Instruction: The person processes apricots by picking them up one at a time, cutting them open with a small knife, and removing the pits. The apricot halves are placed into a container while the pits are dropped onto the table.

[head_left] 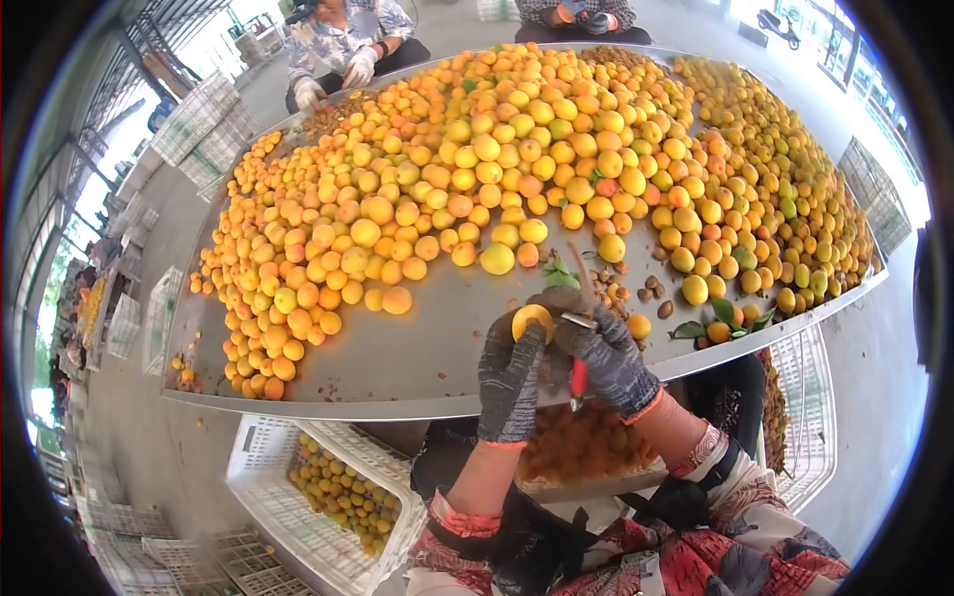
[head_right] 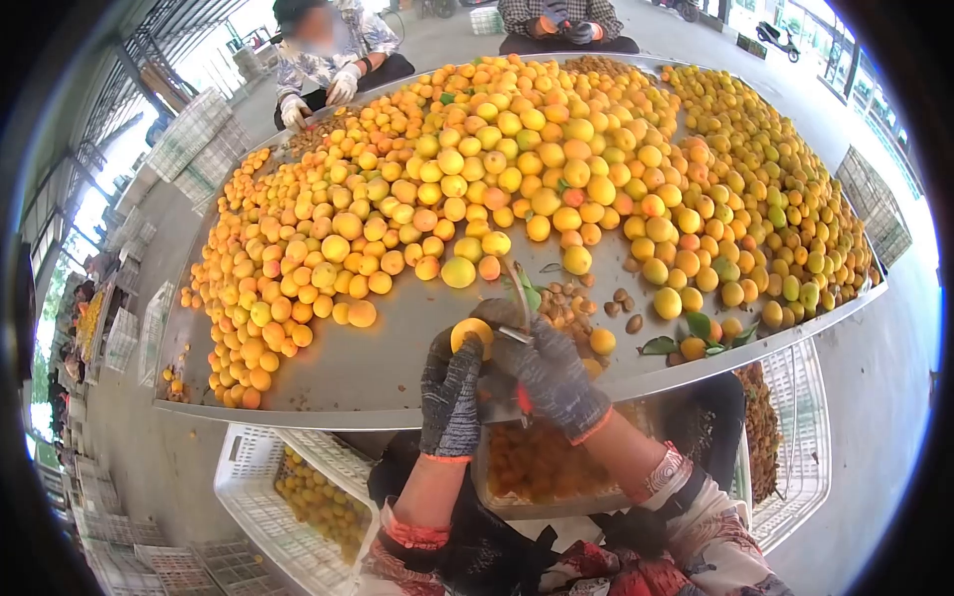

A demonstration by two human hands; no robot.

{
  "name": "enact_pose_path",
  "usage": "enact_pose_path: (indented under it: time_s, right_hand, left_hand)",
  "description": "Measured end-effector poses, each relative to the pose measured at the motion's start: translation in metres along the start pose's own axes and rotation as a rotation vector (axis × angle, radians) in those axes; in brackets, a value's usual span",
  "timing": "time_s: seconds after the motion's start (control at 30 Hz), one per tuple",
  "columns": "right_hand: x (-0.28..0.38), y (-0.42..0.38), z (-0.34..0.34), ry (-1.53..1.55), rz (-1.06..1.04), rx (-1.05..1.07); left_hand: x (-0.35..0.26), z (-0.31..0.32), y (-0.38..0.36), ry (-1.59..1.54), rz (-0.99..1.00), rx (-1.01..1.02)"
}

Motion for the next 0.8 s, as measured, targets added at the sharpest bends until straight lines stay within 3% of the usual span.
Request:
enact_pose_path:
  time_s: [0.07, 0.1, 0.23, 0.27, 0.33, 0.4, 0.5, 0.57, 0.7, 0.77, 0.8]
  right_hand:
    - [0.008, 0.006, -0.001, 0.336, -0.167, 0.016]
    - [0.02, 0.002, -0.007, 0.149, -0.177, -0.1]
    - [0.05, 0.003, -0.014, 0.181, -0.158, -0.259]
    - [0.053, 0.007, -0.015, 0.18, -0.159, -0.26]
    - [0.074, 0.017, -0.011, 0.249, -0.366, -0.162]
    - [0.079, 0.024, -0.006, 0.271, -0.368, -0.173]
    - [0.079, 0.025, -0.005, 0.251, -0.423, -0.357]
    - [0.074, 0.029, -0.002, 0.193, -0.43, -0.366]
    - [0.057, 0.03, -0.009, 0.129, -0.488, -0.369]
    - [0.054, 0.026, -0.012, 0.122, -0.52, -0.392]
    - [0.054, 0.027, -0.009, 0.156, -0.527, -0.285]
  left_hand:
    - [-0.008, -0.006, 0.002, 0.056, 0.155, -0.009]
    - [-0.009, -0.006, 0.002, 0.057, 0.158, -0.012]
    - [-0.008, -0.008, 0.001, -0.031, 0.126, -0.006]
    - [-0.004, -0.007, 0.001, -0.031, 0.067, 0.027]
    - [0.006, -0.012, 0.001, 0.02, 0.081, -0.007]
    - [0.008, -0.013, 0.002, 0.071, 0.094, -0.038]
    - [0.005, -0.007, 0.003, 0.115, 0.076, -0.034]
    - [-0.001, -0.002, 0.003, 0.093, 0.164, -0.012]
    - [-0.003, 0.001, 0.001, 0.047, 0.083, -0.01]
    - [-0.013, -0.002, 0.001, 0.36, 0.241, -0.02]
    - [-0.013, -0.002, 0.001, 0.361, 0.239, -0.02]
Point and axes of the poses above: each hand's wrist, its own y-axis towards the middle knuckle, its own z-axis out of the palm, x = y × z, the point moved 8 cm from there along y, towards the middle knuckle, and after that the axes turned 14 degrees about x, right-handed, at the moved point
